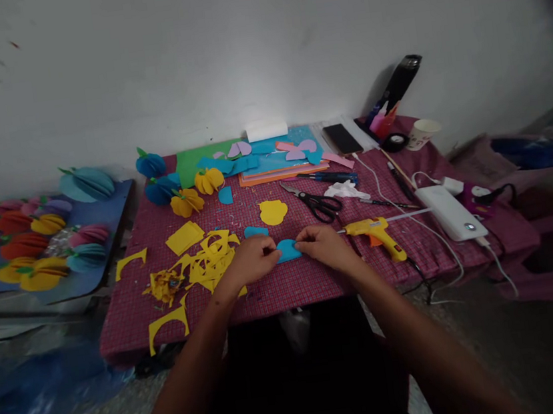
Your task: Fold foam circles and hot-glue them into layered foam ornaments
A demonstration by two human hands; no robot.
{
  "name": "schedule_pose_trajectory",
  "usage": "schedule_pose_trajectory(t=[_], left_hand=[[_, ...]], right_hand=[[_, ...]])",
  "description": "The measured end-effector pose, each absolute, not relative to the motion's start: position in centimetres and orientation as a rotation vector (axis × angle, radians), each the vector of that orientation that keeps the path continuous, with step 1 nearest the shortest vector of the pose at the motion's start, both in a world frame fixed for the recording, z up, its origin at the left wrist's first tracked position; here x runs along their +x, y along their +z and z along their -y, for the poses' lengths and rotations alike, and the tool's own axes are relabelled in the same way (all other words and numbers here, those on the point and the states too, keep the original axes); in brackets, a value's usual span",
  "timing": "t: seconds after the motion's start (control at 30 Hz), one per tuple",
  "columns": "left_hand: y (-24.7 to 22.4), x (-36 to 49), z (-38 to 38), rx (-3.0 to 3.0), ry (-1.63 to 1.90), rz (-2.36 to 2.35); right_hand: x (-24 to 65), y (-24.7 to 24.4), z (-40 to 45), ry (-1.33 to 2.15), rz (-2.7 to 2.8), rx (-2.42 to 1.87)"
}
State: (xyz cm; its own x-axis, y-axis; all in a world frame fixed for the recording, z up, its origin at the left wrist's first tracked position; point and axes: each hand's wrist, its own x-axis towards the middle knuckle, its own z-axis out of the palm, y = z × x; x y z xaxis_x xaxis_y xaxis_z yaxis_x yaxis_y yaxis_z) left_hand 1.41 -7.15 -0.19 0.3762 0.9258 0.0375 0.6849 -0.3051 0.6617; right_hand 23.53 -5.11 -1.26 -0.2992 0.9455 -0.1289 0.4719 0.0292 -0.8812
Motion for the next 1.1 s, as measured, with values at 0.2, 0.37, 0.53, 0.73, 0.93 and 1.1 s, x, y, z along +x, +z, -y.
schedule_pose_trajectory(t=[0.2, 0.37, 0.53, 0.73, 0.93, 1.1], left_hand=[[0.5, 1.6, 6.3, 2.018, 0.389, -1.424], [0.8, 1.7, 5.9, 2.018, 0.273, -1.442], [0.4, 1.6, 5.7, 1.977, 0.265, -1.442], [0.7, 1.5, 5.8, 1.953, 0.387, -1.407], [1.2, 1.0, 6.1, 1.873, 0.530, -1.378], [1.0, 0.9, 6.2, 1.859, 0.561, -1.411]], right_hand=[[23.5, -0.8, 4.0, 1.262, 1.862, -1.489], [23.2, -0.6, 3.8, 1.183, 1.945, -1.569], [22.9, -0.6, 4.0, 1.065, 1.992, -1.615], [22.6, -0.8, 4.2, 1.061, 1.869, -1.555], [22.4, -0.2, 4.1, 1.127, 1.730, -1.440], [22.3, 0.0, 4.0, 1.314, 1.596, -1.422]])
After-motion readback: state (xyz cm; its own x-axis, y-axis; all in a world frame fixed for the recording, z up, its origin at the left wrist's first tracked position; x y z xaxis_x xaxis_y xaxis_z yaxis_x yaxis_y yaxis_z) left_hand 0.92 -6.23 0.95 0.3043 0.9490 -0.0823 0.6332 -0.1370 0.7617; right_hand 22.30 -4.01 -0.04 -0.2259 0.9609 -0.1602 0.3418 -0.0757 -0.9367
